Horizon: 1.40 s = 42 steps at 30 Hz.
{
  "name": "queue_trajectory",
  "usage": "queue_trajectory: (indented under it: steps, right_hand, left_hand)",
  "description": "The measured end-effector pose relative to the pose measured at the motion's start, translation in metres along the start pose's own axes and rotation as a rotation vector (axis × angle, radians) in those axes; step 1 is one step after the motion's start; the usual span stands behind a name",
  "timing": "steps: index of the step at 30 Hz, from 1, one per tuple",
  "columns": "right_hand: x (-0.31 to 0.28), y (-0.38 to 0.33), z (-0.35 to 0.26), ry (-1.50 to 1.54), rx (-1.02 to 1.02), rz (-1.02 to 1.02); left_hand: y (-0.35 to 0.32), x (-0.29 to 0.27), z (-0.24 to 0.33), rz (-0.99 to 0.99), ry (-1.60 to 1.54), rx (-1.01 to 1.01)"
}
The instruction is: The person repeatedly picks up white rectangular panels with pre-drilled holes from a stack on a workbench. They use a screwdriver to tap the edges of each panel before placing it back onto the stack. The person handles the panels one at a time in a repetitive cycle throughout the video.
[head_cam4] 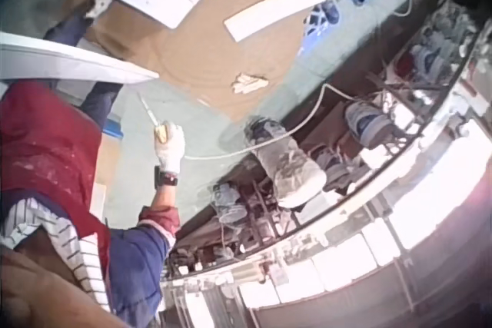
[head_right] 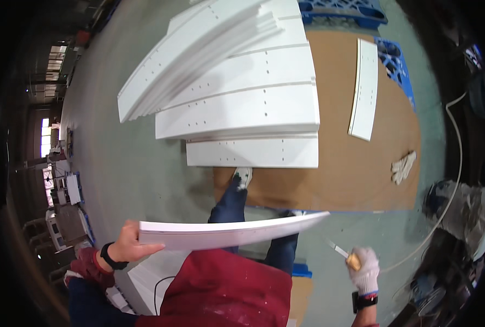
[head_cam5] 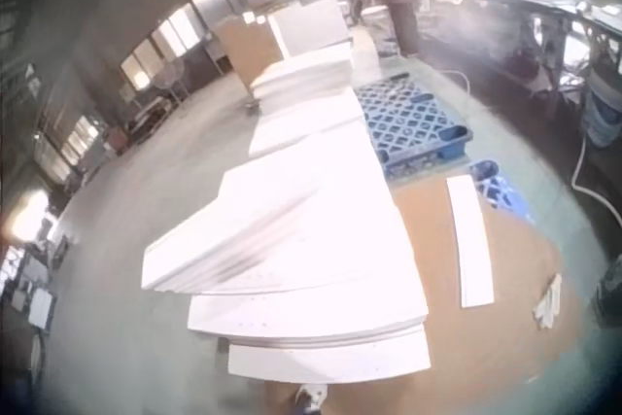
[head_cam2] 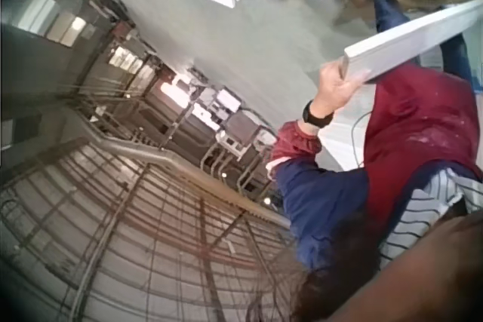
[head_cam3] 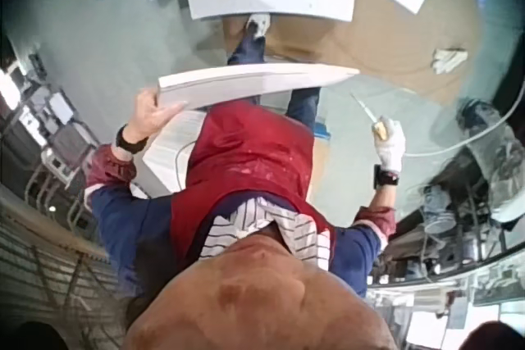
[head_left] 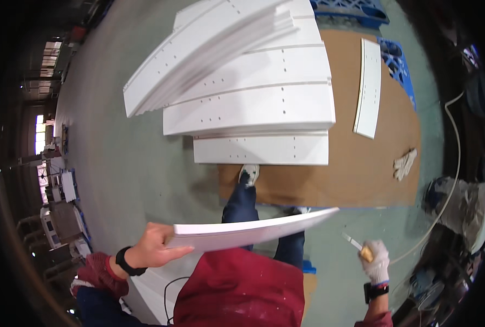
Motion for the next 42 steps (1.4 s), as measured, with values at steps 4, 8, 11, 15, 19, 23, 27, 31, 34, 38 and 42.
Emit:
queue_trajectory:
  steps: [4,8,11,15,19,23,27,31,34,38,42]
  right_hand:
    - [0.012,-0.030,0.023,0.123,0.048,-0.070]
    - [0.031,-0.038,0.033,0.048,0.212,-0.180]
    - [0.040,-0.020,0.007,0.014,0.105,-0.211]
    - [0.047,0.014,-0.035,-0.016,0.005,-0.189]
    - [0.058,0.042,-0.070,-0.029,-0.053,-0.206]
    - [0.069,0.057,-0.089,-0.080,-0.059,-0.290]
    - [0.071,0.062,-0.092,-0.098,0.013,-0.308]
    - [0.074,0.062,-0.089,-0.101,0.065,-0.309]
    - [0.083,0.066,-0.088,-0.122,0.072,-0.306]
    - [0.101,0.070,-0.094,-0.142,0.044,-0.340]
    - [0.110,0.071,-0.106,-0.093,-0.051,-0.324]
  left_hand:
    - [-0.050,-0.036,-0.028,0.428,-0.336,-0.138]
    - [-0.090,-0.049,-0.060,0.805,-0.879,-0.004]
    - [-0.081,-0.057,-0.082,0.932,-1.074,0.213]
    - [-0.023,-0.084,-0.135,1.035,-1.307,0.228]
    - [0.047,-0.147,-0.179,1.014,-1.372,0.269]
    - [0.085,-0.203,-0.216,0.904,-1.347,0.213]
    - [0.104,-0.259,-0.254,0.980,-1.127,0.007]
    - [0.119,-0.323,-0.264,0.937,-0.785,0.011]
    - [0.069,-0.343,-0.281,1.421,-0.296,-0.054]
    - [0.085,-0.240,-0.348,1.153,-0.296,-0.305]
    - [0.180,-0.059,-0.401,0.528,-0.558,-0.462]
Point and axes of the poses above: each hand's wrist, its own y-axis towards the middle knuckle, its own x-axis out of the palm, z = x × y, the point moved 9 cm from there along y, towards the middle knuckle, and after that the axes turned 1 degree about z, right-handed, at the moved point
